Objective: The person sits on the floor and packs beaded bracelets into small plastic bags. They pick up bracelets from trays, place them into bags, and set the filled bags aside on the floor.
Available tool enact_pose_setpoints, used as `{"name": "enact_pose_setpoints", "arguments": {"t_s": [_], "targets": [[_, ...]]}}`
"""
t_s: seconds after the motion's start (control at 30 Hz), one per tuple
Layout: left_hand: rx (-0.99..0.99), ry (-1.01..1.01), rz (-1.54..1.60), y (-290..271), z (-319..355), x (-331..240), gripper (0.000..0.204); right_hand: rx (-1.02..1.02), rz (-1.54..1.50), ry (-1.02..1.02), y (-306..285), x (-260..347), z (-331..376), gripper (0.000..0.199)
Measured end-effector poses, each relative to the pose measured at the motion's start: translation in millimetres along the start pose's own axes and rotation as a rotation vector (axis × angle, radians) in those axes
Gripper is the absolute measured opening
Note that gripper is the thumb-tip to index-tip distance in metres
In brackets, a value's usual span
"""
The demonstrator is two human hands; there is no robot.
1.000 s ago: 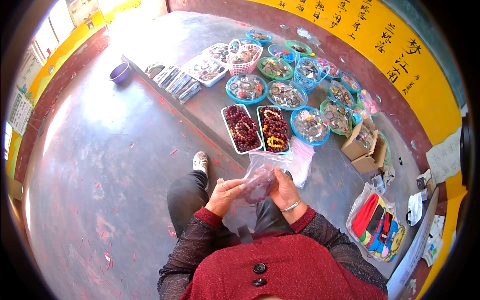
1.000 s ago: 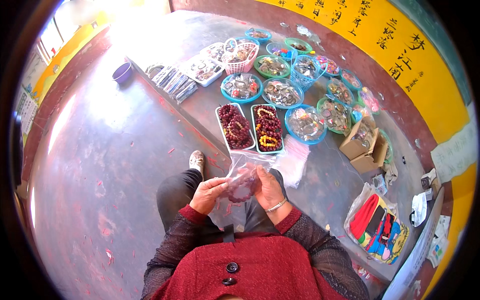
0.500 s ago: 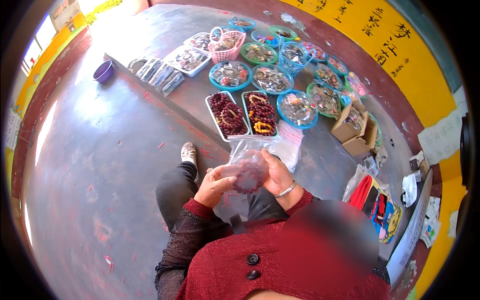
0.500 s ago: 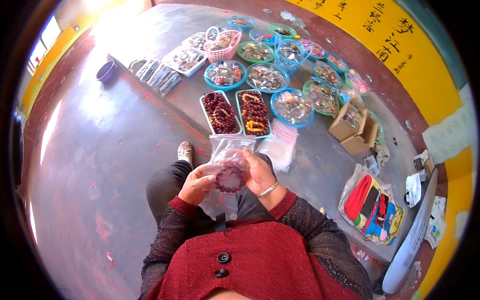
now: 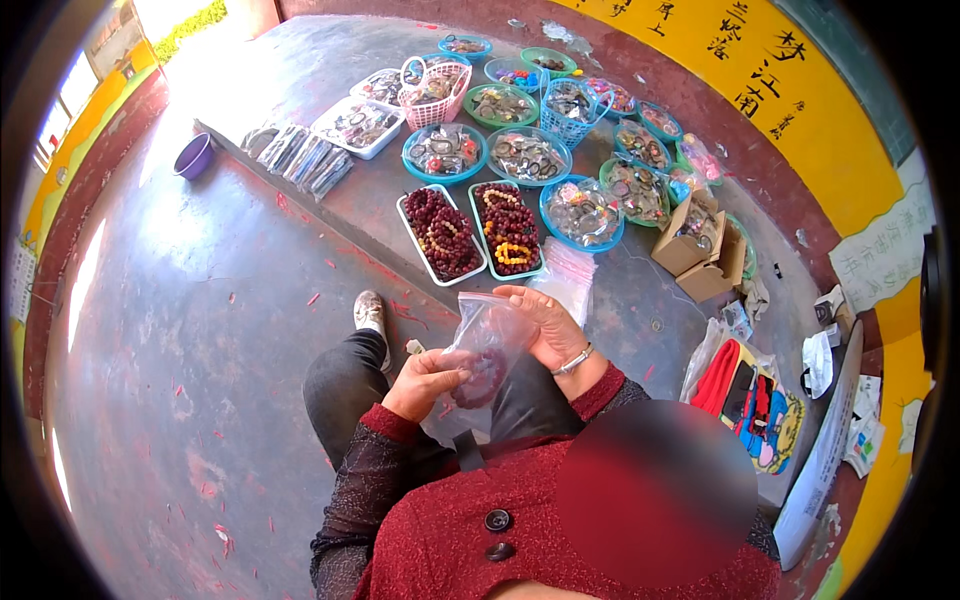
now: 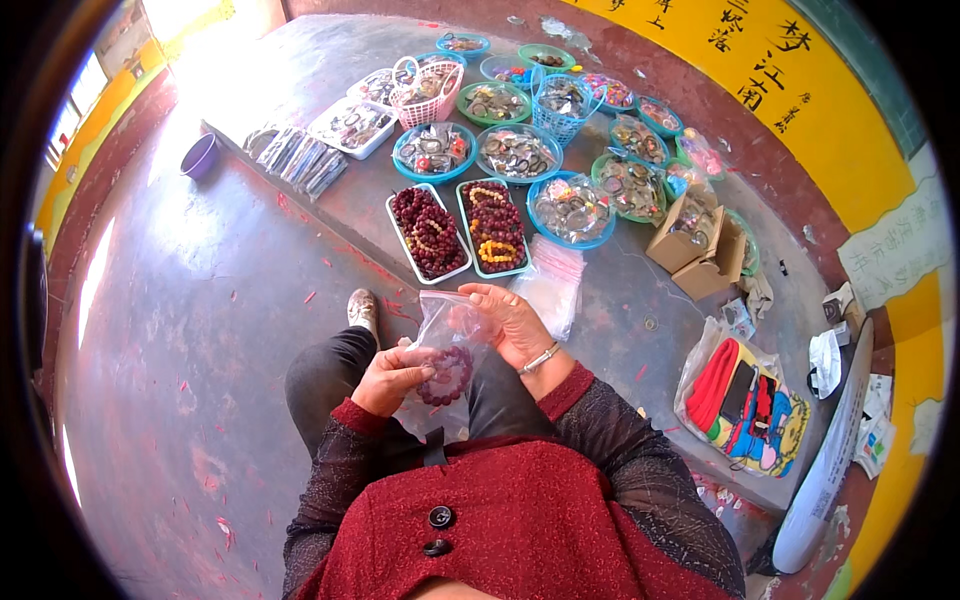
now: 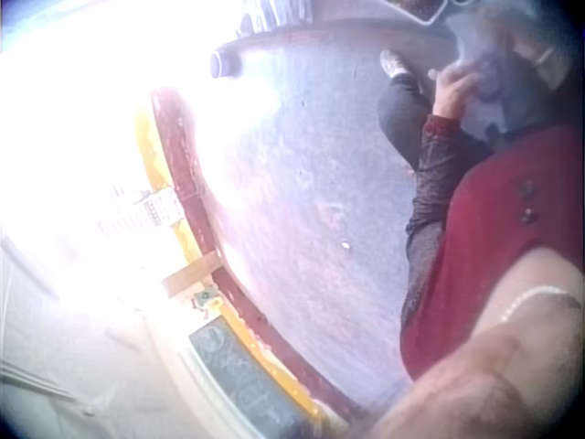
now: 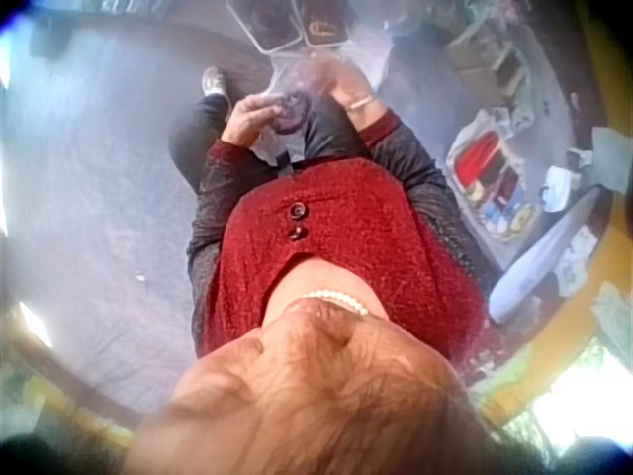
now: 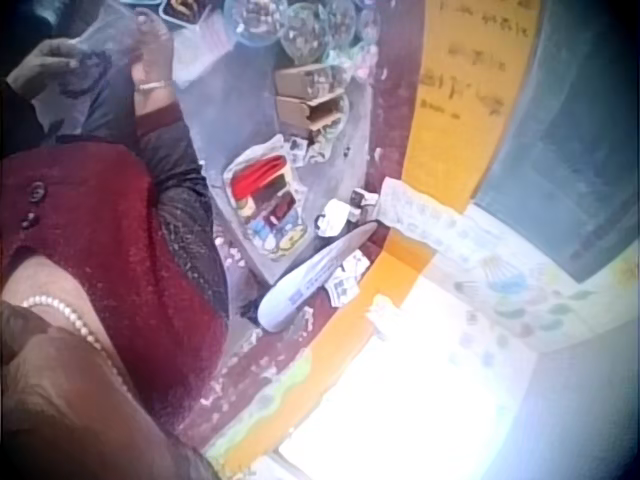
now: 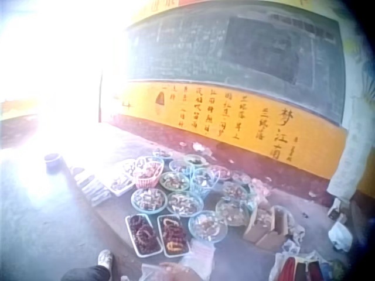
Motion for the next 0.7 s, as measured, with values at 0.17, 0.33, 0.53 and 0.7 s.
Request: {"name": "enact_pose_setpoints", "arguments": {"t_s": [0.17,0.33,0.53,0.7], "targets": [[0.035,-0.037,-0.078,1.5,2.6,-2.7,0.026,0.038,0.438,0.042,-0.7,17.0,1.9,0.031],[0.103,-0.071,-0.133,9.0,1.8,-3.1,0.028,0.039,0.852,-0.048,2.2,18.3,2.3,0.024],[0.167,-0.124,-0.149,13.0,2.5,-8.0,0.028,-0.047,0.848,-0.165,5.8,25.0,2.5,0.016],[0.124,-0.004,0.001,14.7,4.4,-7.1,0.03,-0.064,0.668,-0.207,6.9,35.0,-0.1,0.023]]}}
Point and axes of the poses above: each hand's wrist, its own z-axis away from the middle knuckle, its own y-axis out of the palm, x = y × z, the point moved 5 cm from there along -z, towards the middle knuckle, and after that the axes turned 5 degrees about y, right-handed, at the moved point
